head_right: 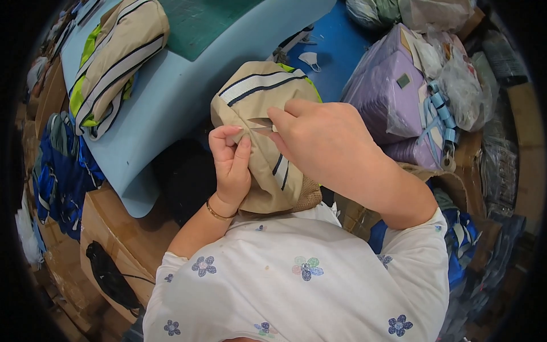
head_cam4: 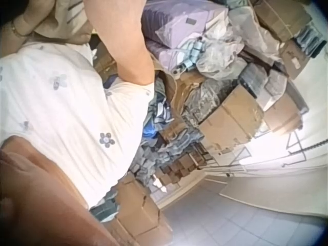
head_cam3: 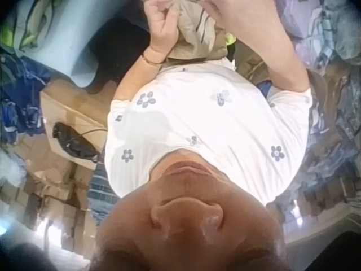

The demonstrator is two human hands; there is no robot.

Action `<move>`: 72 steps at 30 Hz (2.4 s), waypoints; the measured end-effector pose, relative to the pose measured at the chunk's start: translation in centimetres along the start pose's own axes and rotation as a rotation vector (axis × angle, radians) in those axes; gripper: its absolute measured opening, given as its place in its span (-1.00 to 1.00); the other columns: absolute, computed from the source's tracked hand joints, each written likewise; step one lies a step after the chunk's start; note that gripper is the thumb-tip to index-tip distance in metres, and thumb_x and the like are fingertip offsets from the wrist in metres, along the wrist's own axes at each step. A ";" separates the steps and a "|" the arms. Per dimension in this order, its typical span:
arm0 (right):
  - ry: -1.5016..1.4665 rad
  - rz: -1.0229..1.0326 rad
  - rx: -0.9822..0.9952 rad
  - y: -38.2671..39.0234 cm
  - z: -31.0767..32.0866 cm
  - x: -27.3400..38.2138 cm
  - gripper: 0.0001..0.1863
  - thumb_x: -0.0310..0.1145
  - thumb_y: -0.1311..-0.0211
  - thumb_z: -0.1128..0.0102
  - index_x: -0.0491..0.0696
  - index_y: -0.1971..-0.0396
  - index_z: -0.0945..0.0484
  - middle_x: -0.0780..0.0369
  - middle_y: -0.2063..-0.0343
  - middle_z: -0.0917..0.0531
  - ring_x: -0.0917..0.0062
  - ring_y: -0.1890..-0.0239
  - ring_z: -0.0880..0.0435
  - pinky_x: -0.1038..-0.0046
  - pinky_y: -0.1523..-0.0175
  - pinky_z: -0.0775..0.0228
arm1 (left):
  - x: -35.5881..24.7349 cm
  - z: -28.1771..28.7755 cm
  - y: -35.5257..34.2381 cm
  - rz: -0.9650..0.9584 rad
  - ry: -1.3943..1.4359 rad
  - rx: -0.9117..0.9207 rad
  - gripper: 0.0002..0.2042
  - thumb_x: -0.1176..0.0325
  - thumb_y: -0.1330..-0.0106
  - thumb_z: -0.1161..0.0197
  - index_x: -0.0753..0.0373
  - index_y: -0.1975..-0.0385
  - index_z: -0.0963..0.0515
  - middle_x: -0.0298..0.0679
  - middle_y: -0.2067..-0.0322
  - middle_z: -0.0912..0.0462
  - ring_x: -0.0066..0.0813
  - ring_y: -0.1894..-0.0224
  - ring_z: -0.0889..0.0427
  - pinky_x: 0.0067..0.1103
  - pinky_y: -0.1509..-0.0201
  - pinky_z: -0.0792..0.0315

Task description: Trimming loose threads and inspecting a fabric bag using nippers in a workshop.

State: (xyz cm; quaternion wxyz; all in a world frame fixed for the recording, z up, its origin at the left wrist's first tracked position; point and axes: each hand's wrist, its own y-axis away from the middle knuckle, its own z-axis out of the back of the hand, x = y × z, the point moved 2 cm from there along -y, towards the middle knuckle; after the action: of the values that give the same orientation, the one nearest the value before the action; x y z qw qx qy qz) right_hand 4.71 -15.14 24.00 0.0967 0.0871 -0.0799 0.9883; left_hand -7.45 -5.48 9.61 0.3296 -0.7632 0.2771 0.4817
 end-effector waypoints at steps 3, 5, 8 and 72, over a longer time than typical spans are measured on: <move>0.005 0.014 -0.001 0.0 -0.5 0.0 -0.71 -0.38 0.02 -0.32 -0.09 0.23 -0.59 0.25 0.52 -0.56 0.37 0.57 -0.59 0.42 0.50 -0.43 | 0.1 0.1 0.1 0.008 -0.005 0.004 -0.79 0.56 -0.38 0.05 0.21 0.04 -0.22 -0.28 0.13 -0.40 -0.63 0.10 -0.39 -0.68 -0.02 -0.27; 0.025 0.018 0.041 0.2 -0.2 0.1 -0.70 -0.38 0.03 -0.32 -0.09 0.23 -0.59 0.25 0.52 -0.56 0.37 0.57 -0.59 0.42 0.50 -0.43 | 0.0 -0.1 0.1 0.018 -0.005 0.009 -0.79 0.57 -0.38 0.05 0.21 0.04 -0.22 -0.29 0.13 -0.40 -0.64 0.11 -0.38 -0.68 -0.01 -0.27; 0.048 0.034 0.125 0.5 0.3 0.2 -0.70 -0.37 0.03 -0.32 -0.09 0.23 -0.59 0.25 0.52 -0.56 0.38 0.56 -0.59 0.43 0.49 -0.44 | -0.3 -0.4 -0.2 -0.023 -0.030 -0.026 -0.78 0.56 -0.35 -0.02 0.22 0.06 -0.23 -0.37 0.27 -0.35 -0.74 0.33 -0.30 -0.76 0.25 -0.24; -0.086 0.050 0.057 -0.9 -1.4 -0.1 -0.80 -0.38 -0.02 -0.18 -0.03 0.31 -0.64 0.25 0.56 -0.59 0.40 0.52 -0.63 0.44 0.49 -0.45 | -0.1 1.8 0.2 0.033 0.009 -0.008 -0.64 0.60 -0.30 -0.08 0.23 -0.03 -0.14 -0.21 0.12 -0.41 -0.57 0.09 -0.43 -0.62 -0.02 -0.35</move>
State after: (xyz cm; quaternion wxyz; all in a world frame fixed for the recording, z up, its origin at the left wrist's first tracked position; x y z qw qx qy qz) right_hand 4.73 -14.01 22.71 0.0658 0.1300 -0.0579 0.9876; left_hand -8.62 -4.24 9.11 0.3175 -0.7620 0.2890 0.4849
